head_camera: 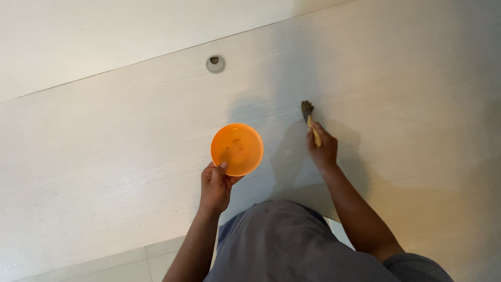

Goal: The person applies a clear liquid to a white wooden surface using a brush while holding a small orange container of the liquid by hand.

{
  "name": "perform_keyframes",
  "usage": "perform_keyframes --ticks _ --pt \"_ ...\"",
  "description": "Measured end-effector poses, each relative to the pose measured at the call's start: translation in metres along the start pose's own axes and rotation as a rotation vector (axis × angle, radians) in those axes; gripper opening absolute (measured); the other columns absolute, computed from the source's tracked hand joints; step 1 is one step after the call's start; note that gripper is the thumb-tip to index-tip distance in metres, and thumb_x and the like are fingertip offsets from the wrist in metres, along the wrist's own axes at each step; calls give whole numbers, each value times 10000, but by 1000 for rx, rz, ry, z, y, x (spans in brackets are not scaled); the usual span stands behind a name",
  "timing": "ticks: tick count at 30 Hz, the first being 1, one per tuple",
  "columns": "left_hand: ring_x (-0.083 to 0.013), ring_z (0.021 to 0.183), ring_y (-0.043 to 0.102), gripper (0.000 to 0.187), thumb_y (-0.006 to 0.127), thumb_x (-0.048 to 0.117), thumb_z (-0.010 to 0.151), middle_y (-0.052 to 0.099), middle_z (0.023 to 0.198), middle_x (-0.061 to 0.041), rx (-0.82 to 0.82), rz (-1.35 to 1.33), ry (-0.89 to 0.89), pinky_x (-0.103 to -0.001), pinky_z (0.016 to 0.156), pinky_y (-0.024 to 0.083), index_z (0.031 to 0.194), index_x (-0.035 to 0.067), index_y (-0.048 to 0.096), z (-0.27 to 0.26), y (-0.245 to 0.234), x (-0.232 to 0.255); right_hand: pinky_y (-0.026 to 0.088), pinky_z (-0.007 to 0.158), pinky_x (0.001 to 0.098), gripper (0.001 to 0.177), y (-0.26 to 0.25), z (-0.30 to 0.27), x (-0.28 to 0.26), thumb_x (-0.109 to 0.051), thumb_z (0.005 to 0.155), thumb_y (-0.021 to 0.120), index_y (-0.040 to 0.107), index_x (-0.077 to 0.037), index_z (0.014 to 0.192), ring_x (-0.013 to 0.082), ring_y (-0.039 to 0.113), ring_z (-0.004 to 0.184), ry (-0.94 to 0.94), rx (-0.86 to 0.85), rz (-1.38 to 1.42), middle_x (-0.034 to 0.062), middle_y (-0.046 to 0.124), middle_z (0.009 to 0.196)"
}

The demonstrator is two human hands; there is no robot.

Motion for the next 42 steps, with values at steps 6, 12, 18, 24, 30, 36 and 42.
perform_keyframes --ticks 6,12,18,24,30,36,42 --pt "-335 1067 742 360 468 191 1084 717 1145 -280 -12 26 19 -462 976 630 1194 -128 591 0 0 1 614 768 417 362 53 -23 -65 -190 969 702 669 -1 1276 355 747 874 -316 -40 -10 214 752 1023" --pt "-317 1063 738 342 482 187 1064 712 1158 -245 10 -4 13 -455 970 635 1213 -102 589 4 -3 -3 612 764 416 321 63 -10 -71 -192 977 702 699 -35 1257 355 747 847 -247 -172 99 200 760 981" --pt "-323 1072 733 337 479 189 1064 706 1170 -253 13 4 -1 -465 977 628 1208 -95 589 7 -4 -4 618 835 372 321 4 28 -16 -190 1017 647 692 -6 1275 299 772 957 -85 -33 14 198 766 1090" --pt "-323 1073 736 345 470 192 1064 710 1156 -250 37 37 -17 -466 986 627 1191 -103 596 7 -1 0 609 824 411 350 33 26 -25 -222 1016 659 669 4 1282 345 757 937 -173 -23 -33 219 753 1079" --pt "-332 1049 741 342 475 189 1068 713 1135 -261 57 24 13 -474 972 632 1181 -111 595 10 -5 2 591 799 449 336 100 2 -79 -237 995 654 701 -50 1270 376 735 878 -179 -282 32 197 754 941" --pt "-332 1073 739 345 481 201 1060 716 1146 -259 54 3 -2 -481 989 621 1180 -105 589 12 -8 0 610 875 406 331 56 39 -50 -215 1011 648 685 -3 1262 337 753 995 -338 -65 29 213 749 1159" --pt "-333 1071 739 351 494 205 1064 719 1144 -251 31 -16 18 -480 992 620 1177 -109 603 14 -9 1 617 797 378 343 20 69 -9 -227 1020 638 698 -3 1272 290 778 900 9 -18 -5 190 771 1030"
Point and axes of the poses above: each hand's wrist, its own z-axis towards the middle knuckle, its own y-axis out of the palm, x = y × z, the point moved 7 cm from there along z, towards the middle knuckle
